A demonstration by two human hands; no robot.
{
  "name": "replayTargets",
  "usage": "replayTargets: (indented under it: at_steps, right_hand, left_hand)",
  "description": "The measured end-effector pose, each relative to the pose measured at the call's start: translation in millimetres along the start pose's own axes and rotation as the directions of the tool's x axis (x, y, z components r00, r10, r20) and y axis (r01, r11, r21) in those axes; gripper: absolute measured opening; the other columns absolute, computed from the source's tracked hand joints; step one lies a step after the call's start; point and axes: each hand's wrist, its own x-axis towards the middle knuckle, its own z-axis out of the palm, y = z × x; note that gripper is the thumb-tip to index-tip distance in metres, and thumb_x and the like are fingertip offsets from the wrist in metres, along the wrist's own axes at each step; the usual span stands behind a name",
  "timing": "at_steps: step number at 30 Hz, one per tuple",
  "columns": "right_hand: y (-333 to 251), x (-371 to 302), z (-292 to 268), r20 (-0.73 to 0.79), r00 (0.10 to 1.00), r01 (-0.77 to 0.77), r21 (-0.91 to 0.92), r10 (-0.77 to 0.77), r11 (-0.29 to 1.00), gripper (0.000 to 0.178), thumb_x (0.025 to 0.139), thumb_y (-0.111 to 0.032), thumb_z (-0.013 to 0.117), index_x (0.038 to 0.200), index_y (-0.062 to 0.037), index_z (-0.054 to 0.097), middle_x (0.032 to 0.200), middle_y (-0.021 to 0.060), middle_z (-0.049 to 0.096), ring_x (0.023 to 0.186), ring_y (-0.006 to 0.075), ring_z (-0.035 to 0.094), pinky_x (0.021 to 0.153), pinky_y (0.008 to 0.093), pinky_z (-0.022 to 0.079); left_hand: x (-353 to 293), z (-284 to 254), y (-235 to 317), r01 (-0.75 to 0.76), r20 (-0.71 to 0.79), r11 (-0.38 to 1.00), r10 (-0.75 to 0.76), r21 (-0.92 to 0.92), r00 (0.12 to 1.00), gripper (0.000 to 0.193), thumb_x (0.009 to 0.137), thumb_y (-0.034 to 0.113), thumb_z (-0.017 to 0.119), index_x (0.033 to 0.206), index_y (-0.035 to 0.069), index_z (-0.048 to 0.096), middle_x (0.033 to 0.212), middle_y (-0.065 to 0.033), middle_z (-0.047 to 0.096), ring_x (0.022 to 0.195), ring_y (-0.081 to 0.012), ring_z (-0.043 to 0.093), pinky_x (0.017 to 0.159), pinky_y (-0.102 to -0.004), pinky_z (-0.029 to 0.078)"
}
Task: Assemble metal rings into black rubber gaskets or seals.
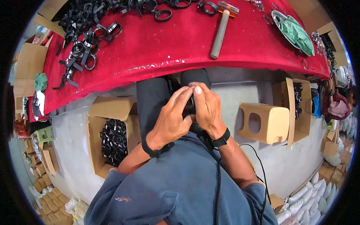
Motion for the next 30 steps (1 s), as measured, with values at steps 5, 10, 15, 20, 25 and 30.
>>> replayTargets:
  at_steps: [5,10,15,20,25,30]
  right_hand:
    - [-3,7,-4,-0.002,0.996,0.088,-0.064,-0.088,0.994,0.047,0.114,-0.030,0.040,0.115,0.0044,0.071,0.100,0.0234,0.075,0.088,0.0408,0.073,0.081,0.0421,0.056]
    - [22,23,-50,-0.089,0.982,-0.146,0.190,0.166,0.971,0.061,0.117,-0.050,0.036,0.125,0.0006,0.069,0.092,0.0096,0.073,0.075,0.0128,0.065,0.064,0.0268,0.048]
    - [2,23,-26,0.217,0.943,-0.333,0.612,0.253,0.717,0.067,0.115,-0.057,0.034,0.139,-0.0003,0.061,0.115,0.0156,0.072,0.095,0.0203,0.070,0.070,0.0311,0.054]
    - [9,22,-34,0.470,0.847,-0.525,0.815,0.248,0.246,0.068,0.114,-0.051,0.035,0.156,0.0008,0.048,0.129,0.0230,0.070,0.111,0.0319,0.071,0.082,0.0400,0.059]
    - [12,21,-33,0.564,0.805,-0.585,0.806,0.182,0.089,0.067,0.114,-0.047,0.039,0.160,0.0016,0.042,0.139,0.0278,0.065,0.127,0.0399,0.068,0.098,0.0507,0.060]
    - [23,17,-36,0.613,0.785,-0.607,0.790,0.090,-0.091,0.064,0.115,-0.043,0.040,0.160,0.0026,0.040,0.144,0.0315,0.062,0.135,0.0447,0.063,0.106,0.0557,0.059]
  left_hand:
    - [2,-6,-1,-0.042,-0.012,0.999,0.042,0.010,0.999,0.077,0.078,-0.003,0.080,0.150,-0.001,0.054,0.146,-0.0283,0.058,0.131,-0.0473,0.062,0.106,-0.0476,0.057]
    - [-5,-34,-20,0.144,-0.207,0.958,-0.197,-0.248,0.958,0.081,0.084,-0.008,0.083,0.157,0.003,0.050,0.142,-0.0126,0.065,0.102,-0.0152,0.072,0.083,-0.0286,0.062]
    - [-3,-33,-6,0.153,-0.061,0.922,-0.186,-0.355,0.981,0.085,0.084,-0.005,0.087,0.159,0.006,0.049,0.153,-0.0117,0.056,0.099,-0.0109,0.069,0.084,-0.0265,0.062]
    - [-1,-48,-1,0.158,-0.039,0.960,-0.171,-0.230,0.984,0.082,0.083,0.005,0.090,0.157,0.007,0.054,0.148,-0.0089,0.059,0.088,-0.0093,0.063,0.081,-0.0255,0.060]
    - [-1,-51,2,0.171,-0.027,0.948,-0.184,-0.269,0.982,0.077,0.087,0.009,0.087,0.157,0.011,0.054,0.141,-0.0151,0.062,0.090,-0.0174,0.072,0.079,-0.0324,0.064]
    - [-4,-53,-7,0.168,-0.009,0.864,-0.196,-0.474,0.981,0.073,0.092,0.008,0.083,0.158,0.008,0.052,0.138,-0.0147,0.062,0.091,-0.0156,0.074,0.082,-0.0301,0.063]
